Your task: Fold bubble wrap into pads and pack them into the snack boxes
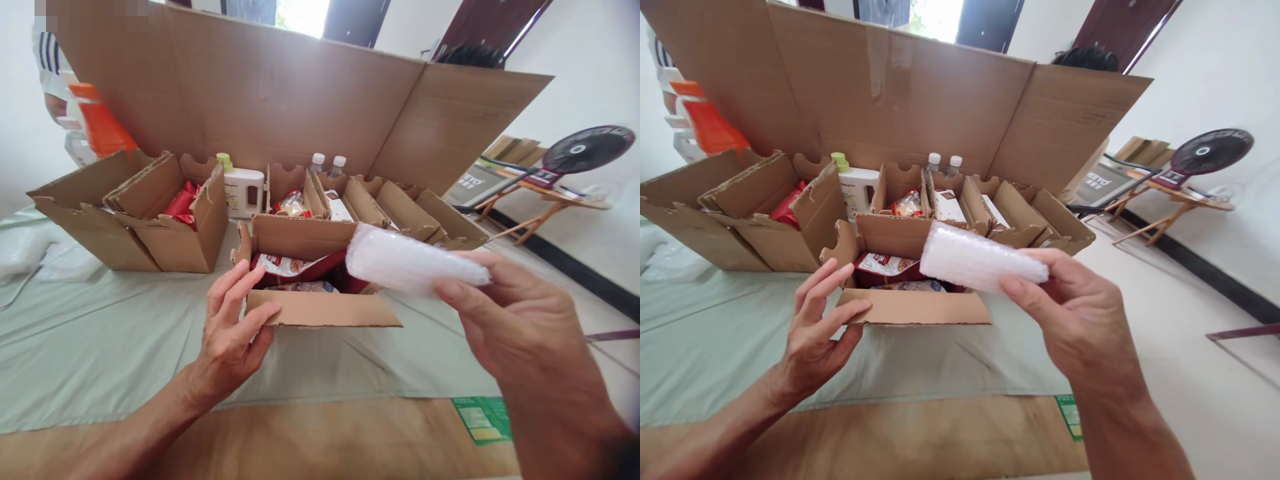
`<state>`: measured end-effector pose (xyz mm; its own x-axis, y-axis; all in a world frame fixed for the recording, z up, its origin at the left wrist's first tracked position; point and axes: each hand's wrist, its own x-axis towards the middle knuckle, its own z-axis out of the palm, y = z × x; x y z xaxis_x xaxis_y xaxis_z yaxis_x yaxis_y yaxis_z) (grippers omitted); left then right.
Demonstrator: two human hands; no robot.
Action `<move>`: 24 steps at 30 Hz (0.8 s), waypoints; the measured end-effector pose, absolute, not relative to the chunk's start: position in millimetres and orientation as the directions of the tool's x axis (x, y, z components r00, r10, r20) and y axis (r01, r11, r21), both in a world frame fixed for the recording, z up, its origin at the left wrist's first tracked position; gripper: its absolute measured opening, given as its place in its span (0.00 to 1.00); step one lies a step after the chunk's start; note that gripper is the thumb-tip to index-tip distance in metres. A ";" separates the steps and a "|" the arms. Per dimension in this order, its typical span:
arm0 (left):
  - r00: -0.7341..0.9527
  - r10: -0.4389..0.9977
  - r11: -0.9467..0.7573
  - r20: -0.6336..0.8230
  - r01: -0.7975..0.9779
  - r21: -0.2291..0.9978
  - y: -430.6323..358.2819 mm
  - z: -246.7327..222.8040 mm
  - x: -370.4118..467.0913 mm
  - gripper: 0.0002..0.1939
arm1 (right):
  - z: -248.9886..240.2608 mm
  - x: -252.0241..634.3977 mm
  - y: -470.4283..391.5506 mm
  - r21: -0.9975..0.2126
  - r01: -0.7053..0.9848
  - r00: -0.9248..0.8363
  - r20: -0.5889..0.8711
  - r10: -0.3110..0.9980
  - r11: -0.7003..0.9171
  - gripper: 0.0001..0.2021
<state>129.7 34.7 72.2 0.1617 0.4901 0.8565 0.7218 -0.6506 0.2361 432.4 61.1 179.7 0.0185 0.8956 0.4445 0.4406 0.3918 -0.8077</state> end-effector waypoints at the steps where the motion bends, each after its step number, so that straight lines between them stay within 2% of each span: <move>1: 0.156 0.490 -0.653 0.858 0.718 0.242 34.6 70.5 129.6 0.16 | 186.6 427.9 69.6 -0.764 0.508 -0.060 0.429 0.901 0.398 0.12; 4: 0.150 0.487 -0.660 0.861 0.708 0.250 35.2 67.8 128.1 0.14 | 197.4 408.1 93.4 -0.538 0.719 -0.370 0.238 0.898 0.439 0.08; 7: 0.155 0.493 -0.661 0.856 0.706 0.252 34.1 65.0 126.1 0.12 | 196.8 388.5 109.5 -0.151 0.879 -0.443 0.093 0.892 0.452 0.06; 10: 0.135 0.492 -0.660 0.860 0.702 0.267 32.7 62.0 125.6 0.11 | 194.5 373.3 115.5 0.249 0.873 -0.453 0.091 0.887 0.420 0.06; 12: 0.119 0.485 -0.662 0.866 0.698 0.275 32.3 60.6 126.1 0.11 | 193.3 365.1 115.8 0.401 0.810 -0.482 0.038 0.875 0.429 0.06; 14: 0.113 0.486 -0.662 0.867 0.695 0.281 32.5 59.9 126.5 0.11 | 191.1 357.5 115.3 0.469 0.761 -0.492 -0.031 0.870 0.448 0.07; 16: 0.108 0.485 -0.662 0.868 0.693 0.284 32.9 59.3 126.6 0.11 | 187.4 349.5 115.7 0.475 0.752 -0.475 -0.089 0.876 0.456 0.07; 20: 0.103 0.472 -0.664 0.875 0.695 0.276 34.1 57.6 126.3 0.11 | 182.1 332.6 123.1 0.425 0.779 -0.413 -0.206 0.887 0.461 0.10; 24: 0.098 0.461 -0.663 0.882 0.699 0.269 34.8 56.3 126.1 0.11 | 182.8 319.6 137.0 0.331 0.773 -0.438 -0.340 0.832 0.542 0.12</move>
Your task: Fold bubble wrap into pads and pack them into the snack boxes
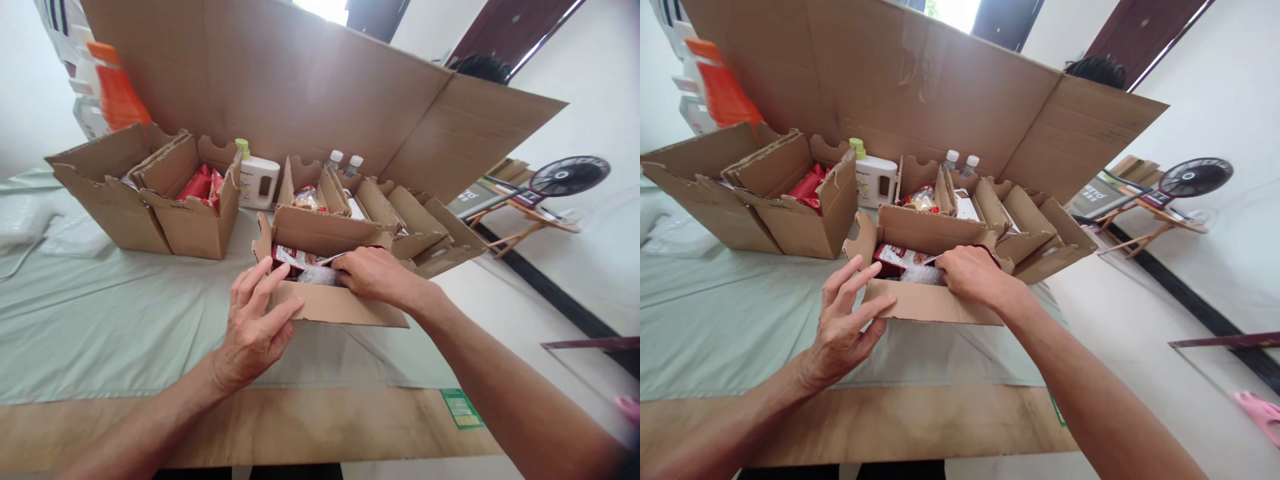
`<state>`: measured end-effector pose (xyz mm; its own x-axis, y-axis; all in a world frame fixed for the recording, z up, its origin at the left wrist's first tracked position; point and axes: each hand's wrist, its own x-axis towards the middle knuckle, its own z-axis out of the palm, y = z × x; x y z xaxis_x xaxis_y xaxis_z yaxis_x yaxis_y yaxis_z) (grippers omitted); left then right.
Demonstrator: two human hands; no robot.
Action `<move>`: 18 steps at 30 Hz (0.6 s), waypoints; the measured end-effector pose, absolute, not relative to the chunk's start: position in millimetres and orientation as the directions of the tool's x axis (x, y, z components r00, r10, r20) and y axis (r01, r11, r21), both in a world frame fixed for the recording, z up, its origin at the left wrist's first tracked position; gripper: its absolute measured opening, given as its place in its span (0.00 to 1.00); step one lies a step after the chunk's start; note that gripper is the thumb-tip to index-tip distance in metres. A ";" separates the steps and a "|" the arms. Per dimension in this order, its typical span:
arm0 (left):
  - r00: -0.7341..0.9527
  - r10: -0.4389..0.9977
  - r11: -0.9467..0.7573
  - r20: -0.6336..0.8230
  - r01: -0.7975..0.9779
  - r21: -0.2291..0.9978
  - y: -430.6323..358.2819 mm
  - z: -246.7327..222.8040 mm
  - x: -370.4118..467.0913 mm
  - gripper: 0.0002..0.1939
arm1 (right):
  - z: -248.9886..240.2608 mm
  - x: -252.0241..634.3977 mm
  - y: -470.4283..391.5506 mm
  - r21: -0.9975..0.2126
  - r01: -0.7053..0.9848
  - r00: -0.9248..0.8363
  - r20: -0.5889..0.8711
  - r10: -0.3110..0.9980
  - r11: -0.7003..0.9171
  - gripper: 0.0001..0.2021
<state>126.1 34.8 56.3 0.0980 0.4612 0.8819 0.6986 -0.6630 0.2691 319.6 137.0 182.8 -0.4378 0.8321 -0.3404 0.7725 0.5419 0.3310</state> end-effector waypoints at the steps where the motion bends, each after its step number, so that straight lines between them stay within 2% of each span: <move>1: 0.097 0.461 -0.663 0.882 0.699 0.269 34.8 56.3 126.0 0.11 | 182.7 317.5 140.2 0.305 0.767 -0.456 -0.360 0.814 0.565 0.12; 9: 0.098 0.470 -0.654 0.877 0.706 0.271 33.5 56.4 125.2 0.12 | 184.7 320.2 139.5 0.270 0.767 -0.498 -0.324 0.805 0.583 0.13; 12: 0.097 0.473 -0.655 0.876 0.703 0.276 33.2 56.7 124.9 0.13 | 193.4 331.7 125.7 0.213 0.792 -0.524 -0.243 0.816 0.572 0.14; 15: 0.093 0.476 -0.656 0.874 0.700 0.283 33.2 56.9 125.0 0.12 | 197.9 339.0 110.2 0.073 0.816 -0.565 -0.114 0.817 0.574 0.17; 18: 0.094 0.477 -0.655 0.874 0.700 0.283 33.5 56.4 125.0 0.12 | 192.9 334.8 100.7 -0.133 0.725 -0.688 -0.071 0.723 0.676 0.19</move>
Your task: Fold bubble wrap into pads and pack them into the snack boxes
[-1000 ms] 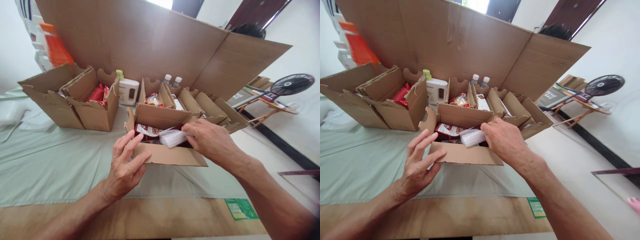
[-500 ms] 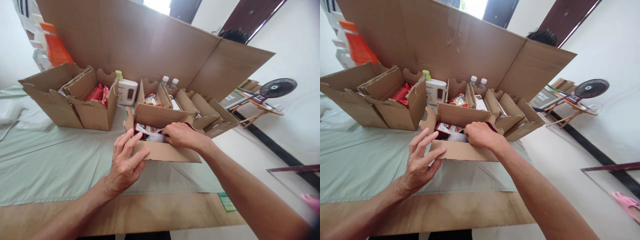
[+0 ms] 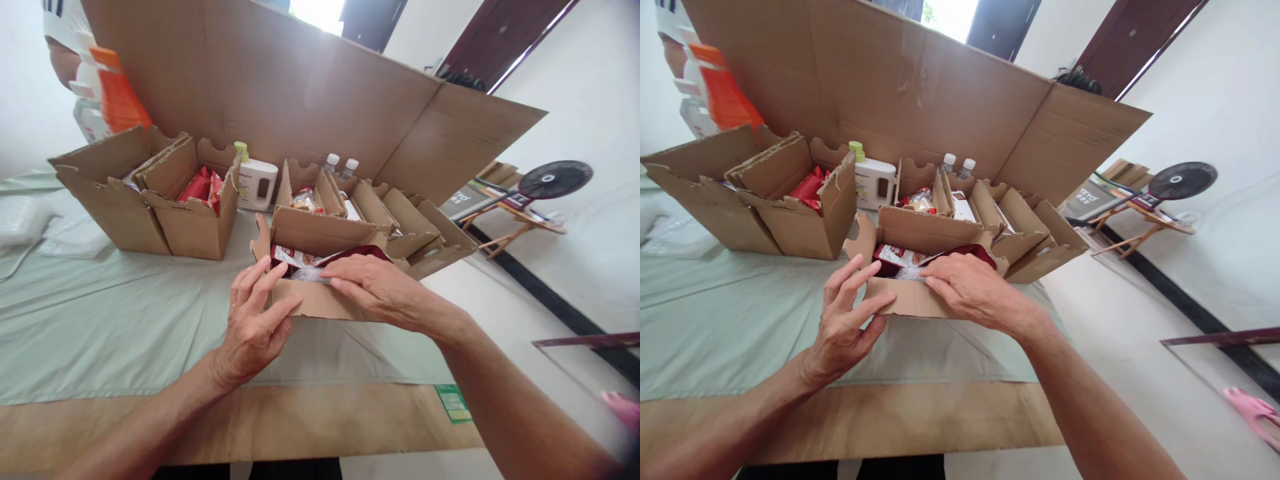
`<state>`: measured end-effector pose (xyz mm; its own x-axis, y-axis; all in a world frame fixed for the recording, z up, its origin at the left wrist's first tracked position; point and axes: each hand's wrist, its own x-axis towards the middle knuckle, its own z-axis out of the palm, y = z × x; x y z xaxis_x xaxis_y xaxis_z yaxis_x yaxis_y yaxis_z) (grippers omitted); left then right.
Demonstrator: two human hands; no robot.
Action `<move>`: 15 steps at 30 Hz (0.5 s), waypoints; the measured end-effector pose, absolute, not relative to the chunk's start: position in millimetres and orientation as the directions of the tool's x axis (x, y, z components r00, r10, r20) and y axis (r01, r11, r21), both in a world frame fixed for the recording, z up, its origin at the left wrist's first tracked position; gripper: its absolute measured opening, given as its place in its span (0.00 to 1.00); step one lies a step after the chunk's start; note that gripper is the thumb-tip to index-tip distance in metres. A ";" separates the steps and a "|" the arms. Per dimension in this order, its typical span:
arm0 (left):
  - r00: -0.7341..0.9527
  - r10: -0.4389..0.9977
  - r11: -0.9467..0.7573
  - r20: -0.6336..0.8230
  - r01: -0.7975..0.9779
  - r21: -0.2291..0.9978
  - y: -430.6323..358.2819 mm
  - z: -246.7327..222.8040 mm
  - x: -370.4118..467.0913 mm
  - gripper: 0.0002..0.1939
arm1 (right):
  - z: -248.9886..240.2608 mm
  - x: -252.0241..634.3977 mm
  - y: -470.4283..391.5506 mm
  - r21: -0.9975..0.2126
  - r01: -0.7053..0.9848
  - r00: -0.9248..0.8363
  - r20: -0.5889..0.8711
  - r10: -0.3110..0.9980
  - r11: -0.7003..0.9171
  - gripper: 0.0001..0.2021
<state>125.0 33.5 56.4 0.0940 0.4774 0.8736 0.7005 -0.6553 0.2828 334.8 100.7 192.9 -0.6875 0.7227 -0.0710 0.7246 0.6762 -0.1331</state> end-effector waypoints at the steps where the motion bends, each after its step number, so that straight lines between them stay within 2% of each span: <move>1: 0.097 0.478 -0.655 0.873 0.702 0.281 33.7 56.1 125.0 0.12 | 190.0 331.8 99.5 -0.183 0.694 -0.715 -0.065 0.696 0.696 0.20; 5: 0.105 0.472 -0.653 0.875 0.708 0.267 33.3 55.6 124.7 0.15 | 180.8 324.0 98.4 -0.255 0.720 -0.679 -0.070 0.731 0.645 0.24; 11: 0.116 0.466 -0.656 0.877 0.710 0.256 32.6 53.6 125.6 0.16 | 168.3 324.0 92.8 -0.151 0.711 -0.702 -0.101 0.705 0.687 0.25; 15: 0.121 0.461 -0.652 0.879 0.718 0.243 29.9 56.5 126.7 0.18 | 166.5 322.8 89.3 -0.171 0.702 -0.709 -0.079 0.701 0.691 0.24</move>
